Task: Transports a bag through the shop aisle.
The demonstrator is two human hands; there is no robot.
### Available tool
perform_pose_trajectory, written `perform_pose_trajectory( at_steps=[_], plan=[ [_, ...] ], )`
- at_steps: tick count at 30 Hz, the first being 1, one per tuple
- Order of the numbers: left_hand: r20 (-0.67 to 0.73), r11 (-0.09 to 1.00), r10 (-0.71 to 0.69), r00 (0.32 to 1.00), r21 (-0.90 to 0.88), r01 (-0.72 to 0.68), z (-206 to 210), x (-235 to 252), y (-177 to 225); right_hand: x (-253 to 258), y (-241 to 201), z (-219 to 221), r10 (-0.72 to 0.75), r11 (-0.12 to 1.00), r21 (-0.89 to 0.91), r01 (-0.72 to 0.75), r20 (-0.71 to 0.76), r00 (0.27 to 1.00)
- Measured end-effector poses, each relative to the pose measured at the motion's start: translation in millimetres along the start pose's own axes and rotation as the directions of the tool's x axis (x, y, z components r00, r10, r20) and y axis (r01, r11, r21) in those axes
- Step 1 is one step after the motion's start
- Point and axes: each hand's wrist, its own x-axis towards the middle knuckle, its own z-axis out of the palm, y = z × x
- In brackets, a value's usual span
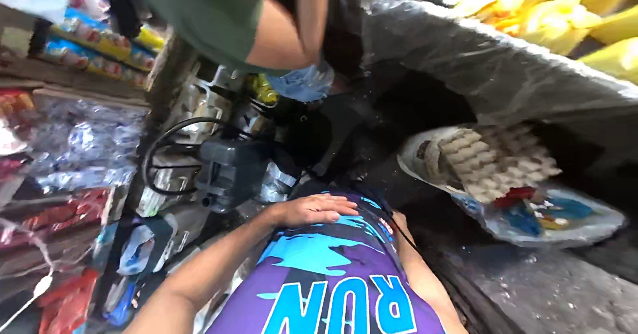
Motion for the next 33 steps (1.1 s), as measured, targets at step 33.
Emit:
perform_pose_trajectory(
  at_steps=[33],
  plan=[
    [-0.025, 0.530, -0.746, 0.666, 0.582, 0.616, -178, 332, -54, 238, -24, -148, 0.572, 0.133, 0.991, 0.026, -0.098, 0.815]
  ],
)
